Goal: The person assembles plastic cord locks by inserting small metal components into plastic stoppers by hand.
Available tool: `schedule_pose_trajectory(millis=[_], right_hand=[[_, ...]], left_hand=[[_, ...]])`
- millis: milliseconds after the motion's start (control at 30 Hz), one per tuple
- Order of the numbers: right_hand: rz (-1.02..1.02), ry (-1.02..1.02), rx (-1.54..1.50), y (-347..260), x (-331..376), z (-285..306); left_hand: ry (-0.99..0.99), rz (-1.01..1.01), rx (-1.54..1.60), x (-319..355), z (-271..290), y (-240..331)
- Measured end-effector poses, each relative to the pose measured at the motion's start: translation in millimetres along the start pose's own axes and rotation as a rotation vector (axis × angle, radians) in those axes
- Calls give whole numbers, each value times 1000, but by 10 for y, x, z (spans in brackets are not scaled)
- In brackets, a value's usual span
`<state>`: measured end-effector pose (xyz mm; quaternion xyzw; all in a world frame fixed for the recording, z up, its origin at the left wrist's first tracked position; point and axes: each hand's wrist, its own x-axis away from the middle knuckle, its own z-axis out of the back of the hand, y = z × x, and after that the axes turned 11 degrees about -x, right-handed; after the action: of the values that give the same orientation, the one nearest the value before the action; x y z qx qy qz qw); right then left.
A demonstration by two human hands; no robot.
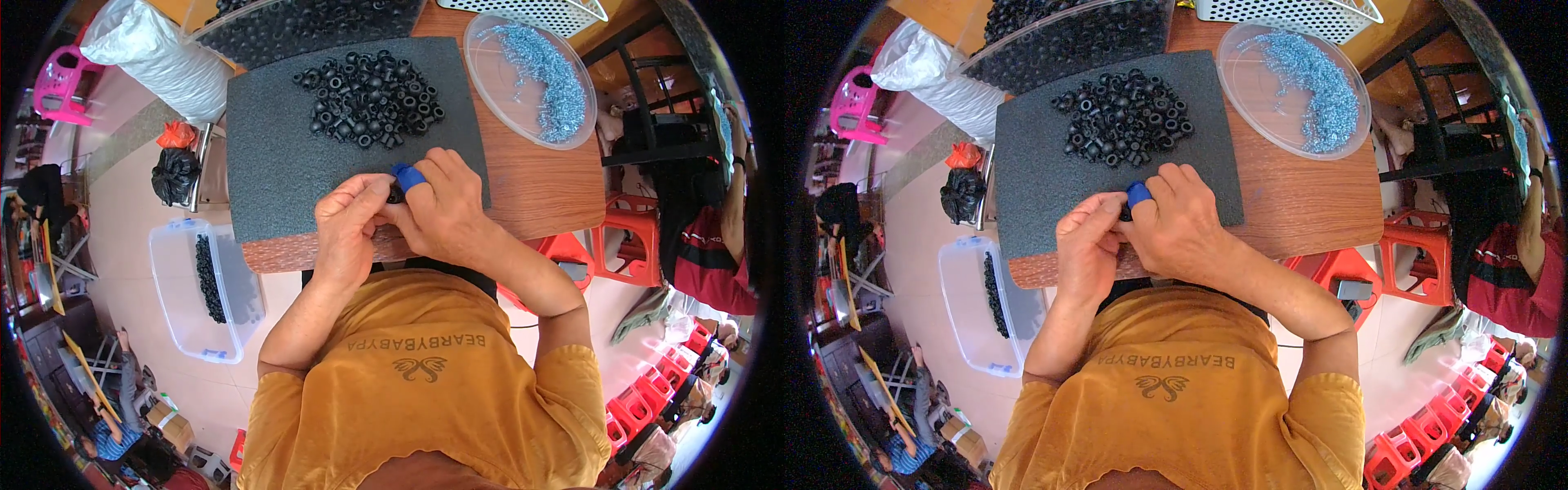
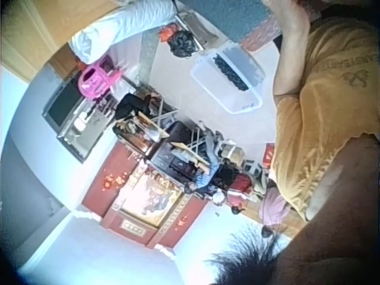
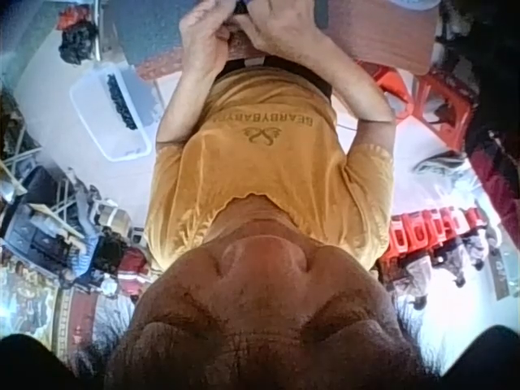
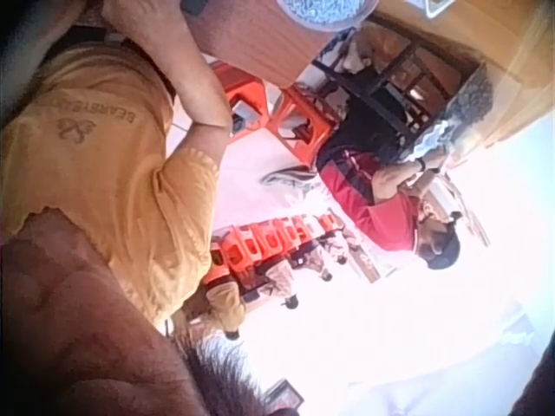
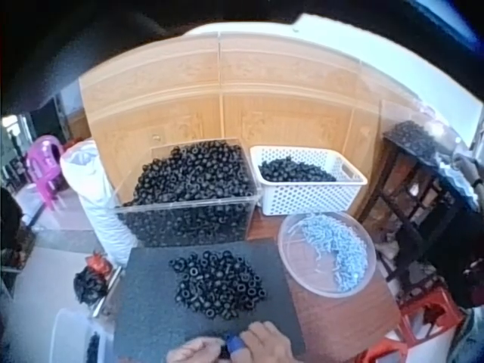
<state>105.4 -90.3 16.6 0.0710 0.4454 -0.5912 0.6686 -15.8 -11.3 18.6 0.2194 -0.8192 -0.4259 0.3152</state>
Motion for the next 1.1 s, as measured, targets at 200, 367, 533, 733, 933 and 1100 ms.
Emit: schedule_pose_trajectory(millis=[200, 367, 533, 733, 933, 1100], right_hand=[[-12, -6, -18, 27, 26, 6], [9, -64, -8, 83, 64, -68], [105, -73, -53, 135, 74, -102], [144, -161, -21, 173, 86, -74], [139, -76, -94, 216, 149, -148], [4, -31, -164, 167, 125, -102]], left_hand=[[-148, 23, -160, 12, 111, -29], [-148, -38, -255, -17, 170, -114], [-135, -91, -358, -19, 216, -184], [-114, -141, -412, -8, 222, -239], [-112, -109, -374, 5, 217, -229], [-130, -98, -333, 5, 222, -234]])
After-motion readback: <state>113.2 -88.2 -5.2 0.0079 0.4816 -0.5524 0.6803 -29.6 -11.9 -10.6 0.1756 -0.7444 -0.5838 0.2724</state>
